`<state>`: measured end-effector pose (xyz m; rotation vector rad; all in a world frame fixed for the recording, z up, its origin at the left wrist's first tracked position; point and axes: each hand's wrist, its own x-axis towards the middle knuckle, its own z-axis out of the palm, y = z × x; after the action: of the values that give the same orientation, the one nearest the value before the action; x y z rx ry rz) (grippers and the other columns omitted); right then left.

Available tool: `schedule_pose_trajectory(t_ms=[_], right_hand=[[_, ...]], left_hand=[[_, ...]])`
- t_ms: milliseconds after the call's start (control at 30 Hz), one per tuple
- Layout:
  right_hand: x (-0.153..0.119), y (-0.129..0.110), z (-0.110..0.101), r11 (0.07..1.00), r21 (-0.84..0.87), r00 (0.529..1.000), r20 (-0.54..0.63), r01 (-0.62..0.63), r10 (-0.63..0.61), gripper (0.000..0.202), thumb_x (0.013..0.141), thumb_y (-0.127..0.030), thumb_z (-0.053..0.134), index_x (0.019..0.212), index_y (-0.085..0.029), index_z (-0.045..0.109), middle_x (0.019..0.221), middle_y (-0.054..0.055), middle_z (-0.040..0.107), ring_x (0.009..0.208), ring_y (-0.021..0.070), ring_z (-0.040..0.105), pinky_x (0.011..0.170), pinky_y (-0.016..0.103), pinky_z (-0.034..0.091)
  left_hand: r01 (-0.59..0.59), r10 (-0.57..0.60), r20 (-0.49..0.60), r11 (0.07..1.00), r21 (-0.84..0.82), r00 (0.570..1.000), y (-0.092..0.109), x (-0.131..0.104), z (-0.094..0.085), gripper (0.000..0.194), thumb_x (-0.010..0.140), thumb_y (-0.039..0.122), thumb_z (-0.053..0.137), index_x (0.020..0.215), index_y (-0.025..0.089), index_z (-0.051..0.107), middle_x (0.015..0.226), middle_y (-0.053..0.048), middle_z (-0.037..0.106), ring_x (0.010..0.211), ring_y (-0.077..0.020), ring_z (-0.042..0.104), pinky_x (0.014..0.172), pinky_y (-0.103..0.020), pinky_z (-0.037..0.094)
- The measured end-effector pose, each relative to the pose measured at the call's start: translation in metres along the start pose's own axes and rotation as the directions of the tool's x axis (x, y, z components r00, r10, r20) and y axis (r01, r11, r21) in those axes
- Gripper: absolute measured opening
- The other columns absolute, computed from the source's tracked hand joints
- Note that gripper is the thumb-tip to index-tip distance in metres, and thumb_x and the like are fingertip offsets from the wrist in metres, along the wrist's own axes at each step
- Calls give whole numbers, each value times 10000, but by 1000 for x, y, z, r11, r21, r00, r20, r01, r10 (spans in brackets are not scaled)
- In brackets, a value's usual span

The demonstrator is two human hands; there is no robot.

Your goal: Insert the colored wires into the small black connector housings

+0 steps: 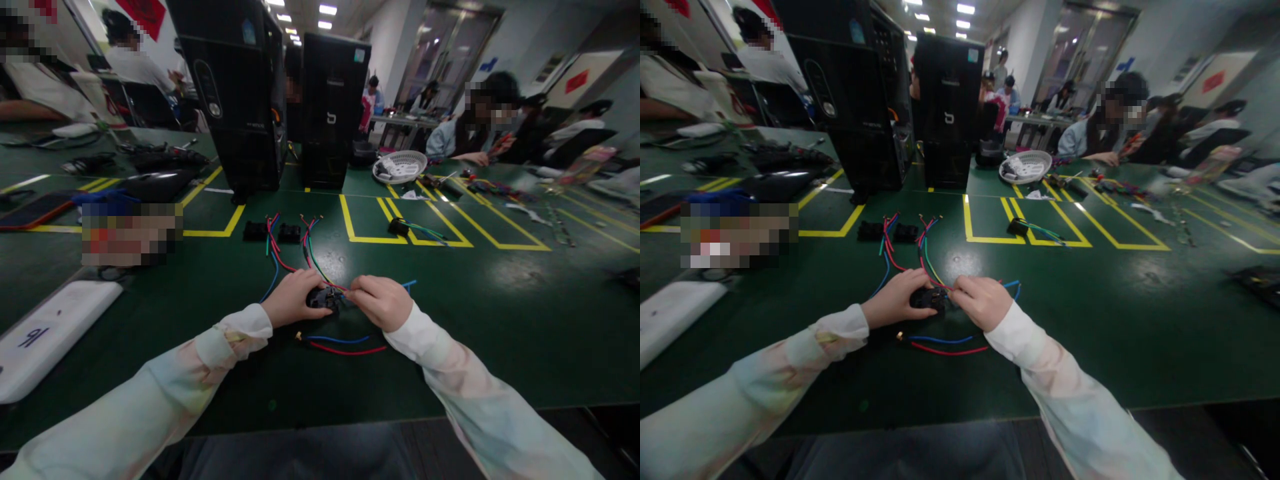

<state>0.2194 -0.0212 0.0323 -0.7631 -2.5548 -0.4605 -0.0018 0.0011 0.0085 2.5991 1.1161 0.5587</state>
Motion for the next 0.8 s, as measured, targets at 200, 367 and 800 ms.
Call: schedule_pose_trajectory(t_ms=[200,367,800], right_hand=[[2,-1,3,999,41,1000,-14,-27,28,253,895,-173,368,817,-160,608,772,50,567,660,117,490,584,229,348],[3,0,4,989,133,997,50,-72,66,263,897,-218,382,731,-157,577,792,41,560,615,92,484,556,205,354],[0,-1,4,999,25,999,-13,-38,38,235,896,-188,382,830,-164,606,797,51,554,649,115,465,582,229,337]], left_hand=[[-18,18,-11,1000,14,1000,-1,0,-1,341,680,456,634,831,184,493,890,-34,523,831,-205,484,722,-312,385],[-16,17,-16,998,60,1000,1,-2,0,338,718,473,586,842,176,484,897,-49,508,844,-213,470,742,-328,382],[12,-12,0,1000,-4,1000,1,0,2,386,708,520,597,880,187,504,906,-44,534,848,-214,461,730,-323,373]])
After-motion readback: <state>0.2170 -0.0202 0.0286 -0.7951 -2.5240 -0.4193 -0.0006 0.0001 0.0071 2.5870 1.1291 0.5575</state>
